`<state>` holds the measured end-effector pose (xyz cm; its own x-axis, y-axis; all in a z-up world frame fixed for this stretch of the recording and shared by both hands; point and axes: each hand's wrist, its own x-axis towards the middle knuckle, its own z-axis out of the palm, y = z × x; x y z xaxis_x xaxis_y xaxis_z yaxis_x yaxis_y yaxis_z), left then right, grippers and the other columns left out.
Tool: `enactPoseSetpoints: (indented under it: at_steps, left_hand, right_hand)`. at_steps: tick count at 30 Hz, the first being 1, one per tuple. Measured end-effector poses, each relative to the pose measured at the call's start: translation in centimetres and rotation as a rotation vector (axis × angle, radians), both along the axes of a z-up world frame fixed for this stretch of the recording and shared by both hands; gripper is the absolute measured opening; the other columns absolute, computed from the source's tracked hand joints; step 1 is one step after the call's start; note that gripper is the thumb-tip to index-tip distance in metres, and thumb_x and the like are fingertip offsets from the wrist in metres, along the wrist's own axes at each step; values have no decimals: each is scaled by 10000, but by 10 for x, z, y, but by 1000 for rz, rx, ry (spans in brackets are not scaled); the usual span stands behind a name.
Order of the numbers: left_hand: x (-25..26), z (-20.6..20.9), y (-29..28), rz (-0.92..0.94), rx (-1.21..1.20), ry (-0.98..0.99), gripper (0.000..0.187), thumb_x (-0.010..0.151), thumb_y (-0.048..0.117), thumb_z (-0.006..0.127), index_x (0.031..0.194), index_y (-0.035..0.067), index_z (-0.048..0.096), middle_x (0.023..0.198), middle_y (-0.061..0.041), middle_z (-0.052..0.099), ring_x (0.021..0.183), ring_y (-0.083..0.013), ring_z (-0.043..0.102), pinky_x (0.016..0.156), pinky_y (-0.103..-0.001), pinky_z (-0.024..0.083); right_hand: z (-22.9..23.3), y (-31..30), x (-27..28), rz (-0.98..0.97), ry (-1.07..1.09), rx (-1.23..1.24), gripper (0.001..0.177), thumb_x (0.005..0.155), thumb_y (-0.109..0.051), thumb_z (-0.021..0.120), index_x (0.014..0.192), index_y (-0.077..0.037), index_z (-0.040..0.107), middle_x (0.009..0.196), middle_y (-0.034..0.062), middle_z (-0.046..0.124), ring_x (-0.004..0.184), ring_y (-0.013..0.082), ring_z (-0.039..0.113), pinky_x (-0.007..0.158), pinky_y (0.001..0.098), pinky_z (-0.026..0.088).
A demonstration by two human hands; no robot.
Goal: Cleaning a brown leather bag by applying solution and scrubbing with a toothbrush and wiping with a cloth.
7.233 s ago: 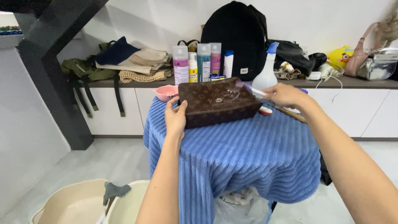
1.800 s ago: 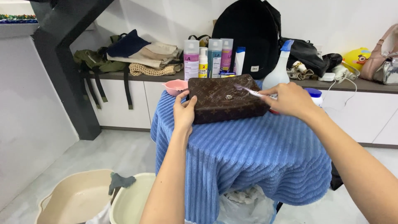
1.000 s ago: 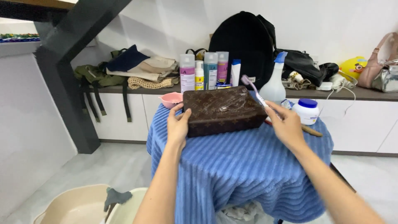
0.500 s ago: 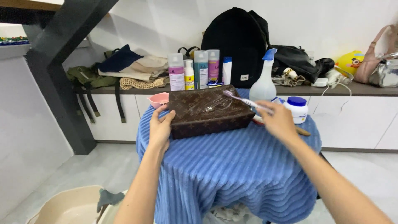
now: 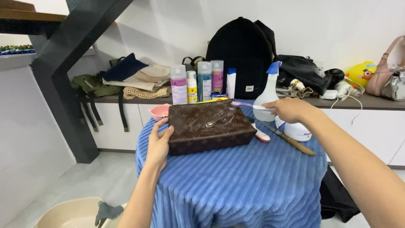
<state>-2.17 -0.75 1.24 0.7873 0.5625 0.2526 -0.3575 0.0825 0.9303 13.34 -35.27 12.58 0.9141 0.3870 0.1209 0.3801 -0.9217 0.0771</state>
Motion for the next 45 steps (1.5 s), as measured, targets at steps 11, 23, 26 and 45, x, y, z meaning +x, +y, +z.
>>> enactPoseSetpoints:
  at_steps: [11,23,26,45]
  left_hand:
    - [4,-5,3,-7,-6,-43,436,996,115,617,1427,109,549,1102,-163,721,990,-253,703,840,-401,617]
    - [7,-5,5,11,-19,-15,434,990,119,630,1419,121,567,1160,-181,718,1029,-259,708,841,-402,617]
    - [7,-4,5,-2,-9,14,418,993,128,635,1408,132,577,1181,-209,720,1039,-282,720,828,-419,626]
    - [16,-15,11,22,-51,-51,453,956,122,675,1400,147,589,1118,-160,739,974,-242,723,810,-382,634]
  right_hand:
    - [-7,-30,-1,11,182,19,426,1008,-194,557,1388,-349,671,1258,104,784,1217,359,702,1044,467,540]
    - [-21,7,31,12,62,79,506,1051,-195,474,1514,-397,509,1307,122,741,1264,340,665,1040,452,550]
    - [-21,-3,21,-20,103,144,486,1053,-197,485,1499,-383,538,1301,101,749,1260,325,668,1028,448,563]
    - [-48,-12,41,-67,206,234,442,1025,-288,570,1440,-439,587,1303,224,703,981,382,735,700,468,636]
